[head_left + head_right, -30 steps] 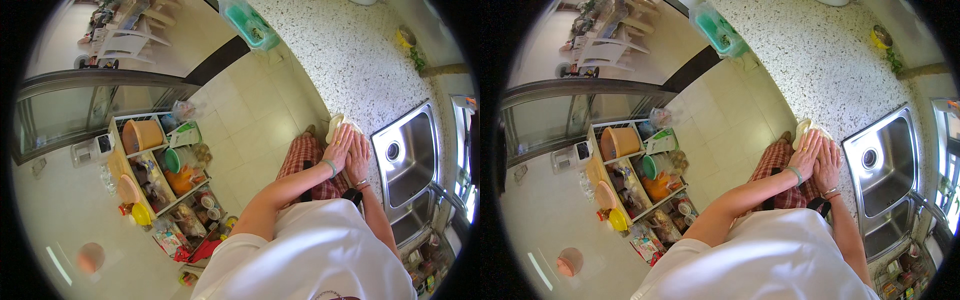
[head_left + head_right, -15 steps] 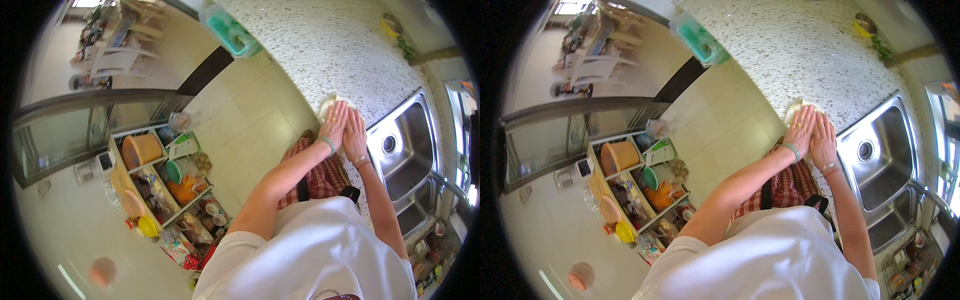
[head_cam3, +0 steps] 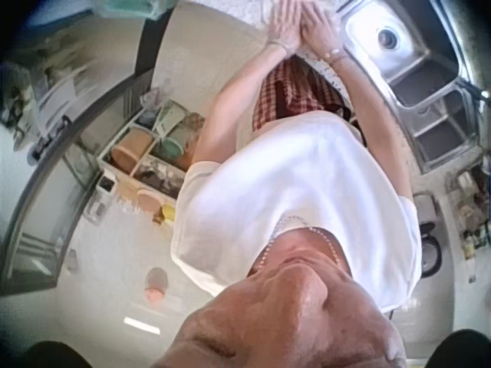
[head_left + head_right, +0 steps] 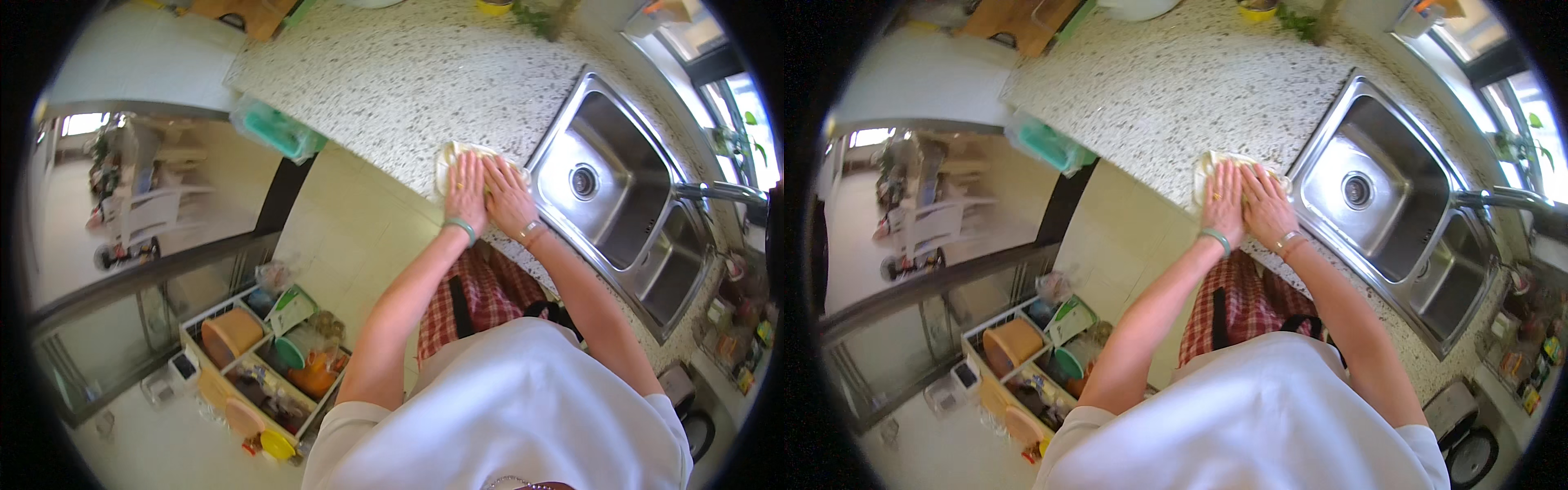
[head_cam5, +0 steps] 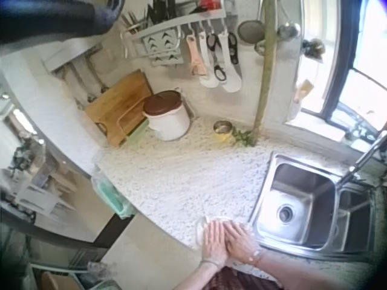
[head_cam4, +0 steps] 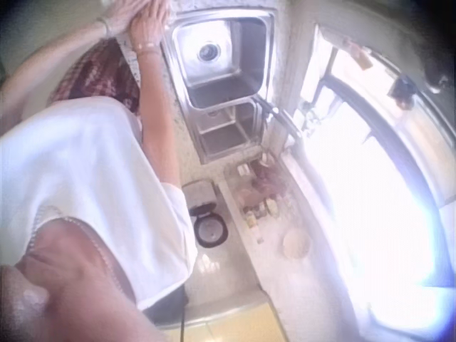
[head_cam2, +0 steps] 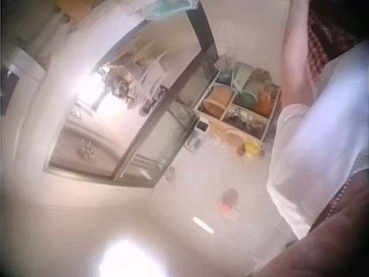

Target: The person cleans the kitchen sink and countertop using a cloth and running water. They wipe the sink basin, faucet, and surrounding counter area, then briefly retrieve a potato from a storage bag before returning to wipe the counter and sink again.

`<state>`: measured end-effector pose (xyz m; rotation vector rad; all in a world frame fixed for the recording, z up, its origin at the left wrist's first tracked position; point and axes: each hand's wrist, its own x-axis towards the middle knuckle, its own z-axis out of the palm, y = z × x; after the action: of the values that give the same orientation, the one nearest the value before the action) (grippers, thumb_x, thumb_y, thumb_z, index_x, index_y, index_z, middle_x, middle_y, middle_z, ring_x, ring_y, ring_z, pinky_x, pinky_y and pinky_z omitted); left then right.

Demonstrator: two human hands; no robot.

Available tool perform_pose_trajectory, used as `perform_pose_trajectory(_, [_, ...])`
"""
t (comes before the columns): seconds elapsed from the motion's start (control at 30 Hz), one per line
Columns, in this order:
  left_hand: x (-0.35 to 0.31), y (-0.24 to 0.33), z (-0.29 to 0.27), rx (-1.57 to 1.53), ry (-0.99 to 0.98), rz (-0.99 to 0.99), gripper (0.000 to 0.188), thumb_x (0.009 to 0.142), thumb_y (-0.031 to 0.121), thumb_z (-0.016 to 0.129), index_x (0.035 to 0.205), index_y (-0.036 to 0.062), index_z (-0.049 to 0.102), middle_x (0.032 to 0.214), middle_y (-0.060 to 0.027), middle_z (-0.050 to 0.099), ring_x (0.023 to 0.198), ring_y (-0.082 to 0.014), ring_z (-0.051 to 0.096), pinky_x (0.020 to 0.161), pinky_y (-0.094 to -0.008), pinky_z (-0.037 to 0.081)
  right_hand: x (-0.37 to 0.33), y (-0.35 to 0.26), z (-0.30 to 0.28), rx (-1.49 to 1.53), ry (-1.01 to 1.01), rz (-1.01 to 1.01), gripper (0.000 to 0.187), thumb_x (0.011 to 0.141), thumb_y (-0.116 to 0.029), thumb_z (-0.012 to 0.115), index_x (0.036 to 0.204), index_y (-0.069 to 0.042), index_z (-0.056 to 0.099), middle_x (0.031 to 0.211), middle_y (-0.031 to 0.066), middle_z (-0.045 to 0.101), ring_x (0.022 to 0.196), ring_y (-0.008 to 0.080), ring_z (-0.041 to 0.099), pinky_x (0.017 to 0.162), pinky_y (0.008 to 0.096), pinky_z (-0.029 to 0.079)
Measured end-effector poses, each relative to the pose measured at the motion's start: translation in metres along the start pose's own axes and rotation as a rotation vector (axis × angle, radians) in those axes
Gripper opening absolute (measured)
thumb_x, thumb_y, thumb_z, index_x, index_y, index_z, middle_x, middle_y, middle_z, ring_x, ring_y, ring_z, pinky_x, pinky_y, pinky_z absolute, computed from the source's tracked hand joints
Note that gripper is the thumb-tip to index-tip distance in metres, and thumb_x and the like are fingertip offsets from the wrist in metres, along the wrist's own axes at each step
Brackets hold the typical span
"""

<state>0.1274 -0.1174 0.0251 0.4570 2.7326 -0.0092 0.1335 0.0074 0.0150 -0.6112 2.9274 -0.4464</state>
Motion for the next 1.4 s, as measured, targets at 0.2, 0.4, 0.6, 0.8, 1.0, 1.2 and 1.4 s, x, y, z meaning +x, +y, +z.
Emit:
perform_pose_trajectory(0.2, [-0.071,0.061,0.025,-0.032,0.003,-0.070,0.072,0.089,0.013,0.039,0.149,-0.0027,0.003,0.157,-0.0205,-0.006,0.145,-0.0298,-0.011,0.118,-0.0443,-0.005,-0.085,-0.003,-0.006,0.019,-0.026,-0.076,0.061,0.086,-0.013,0.049,0.144,-0.006,0.036,0.153,0.0062,0.030,0.144,0.0236,0.020,0.118,0.0400,0.015])
perform_pose_trajectory(0.4, [-0.123,0.148,0.048,-0.363,0.086,-0.001,0.082,0.086,0.028,0.050,0.147,-0.0080,0.009,0.156,-0.0251,0.001,0.145,-0.0366,-0.004,0.118,-0.0477,0.001,-0.184,0.047,-0.017,0.144,-0.040,-0.143,0.048,0.090,-0.012,0.051,0.137,-0.004,0.046,0.146,0.0078,0.041,0.137,0.0279,0.033,0.111,0.0437,0.025])
perform_pose_trajectory(0.6, [-0.117,0.222,0.079,-0.455,0.379,0.083,0.060,0.084,0.012,0.052,0.136,-0.0099,0.033,0.148,-0.0218,0.027,0.136,-0.0345,0.028,0.111,-0.0426,0.027,-0.233,0.092,-0.037,0.314,0.120,-0.183,0.033,0.086,-0.002,0.052,0.118,-0.001,0.061,0.132,0.0123,0.054,0.119,0.0333,0.048,0.100,0.0413,0.040])
perform_pose_trajectory(0.8, [-0.080,0.208,0.033,-0.821,0.397,0.256,0.031,0.083,0.006,0.054,0.113,-0.0012,0.056,0.119,-0.0138,0.055,0.114,-0.0312,0.049,0.094,-0.0379,0.045,-0.219,0.108,-0.070,0.353,0.295,-0.021,0.029,0.078,0.006,0.053,0.103,-0.002,0.066,0.111,0.0123,0.064,0.104,0.0324,0.056,0.091,0.0413,0.046])
perform_pose_trajectory(1.0, [-0.028,0.150,-0.024,-0.314,0.296,-0.063,0.046,0.098,0.025,0.041,0.142,0.0118,0.039,0.156,-0.0113,0.018,0.145,-0.0275,0.014,0.118,-0.0458,0.013,-0.162,0.085,-0.033,0.251,-0.023,0.036,0.067,0.084,-0.014,0.064,0.143,-0.005,0.035,0.151,0.0132,0.031,0.141,0.0292,0.025,0.116,0.0449,0.022])
perform_pose_trajectory(1.2, [0.011,0.103,0.020,-0.242,0.119,-0.126,0.059,0.101,0.040,0.017,0.151,0.0106,0.010,0.158,-0.0075,-0.001,0.146,-0.0206,-0.007,0.118,-0.0448,0.000,-0.098,0.065,-0.022,0.210,-0.119,0.060,0.055,0.095,-0.023,0.044,0.146,-0.006,0.031,0.155,0.0102,0.025,0.145,0.0239,0.017,0.118,0.0421,0.014])
perform_pose_trajectory(1.4, [0.049,0.068,0.006,-0.212,0.151,0.009,0.062,0.100,0.031,0.034,0.151,0.0031,0.012,0.158,-0.0112,0.010,0.147,-0.0248,0.004,0.118,-0.0453,0.000,-0.075,0.048,-0.013,0.194,-0.008,0.156,0.065,0.087,-0.017,0.047,0.145,0.001,0.026,0.151,0.0162,0.028,0.144,0.0282,0.017,0.116,0.0432,0.017])
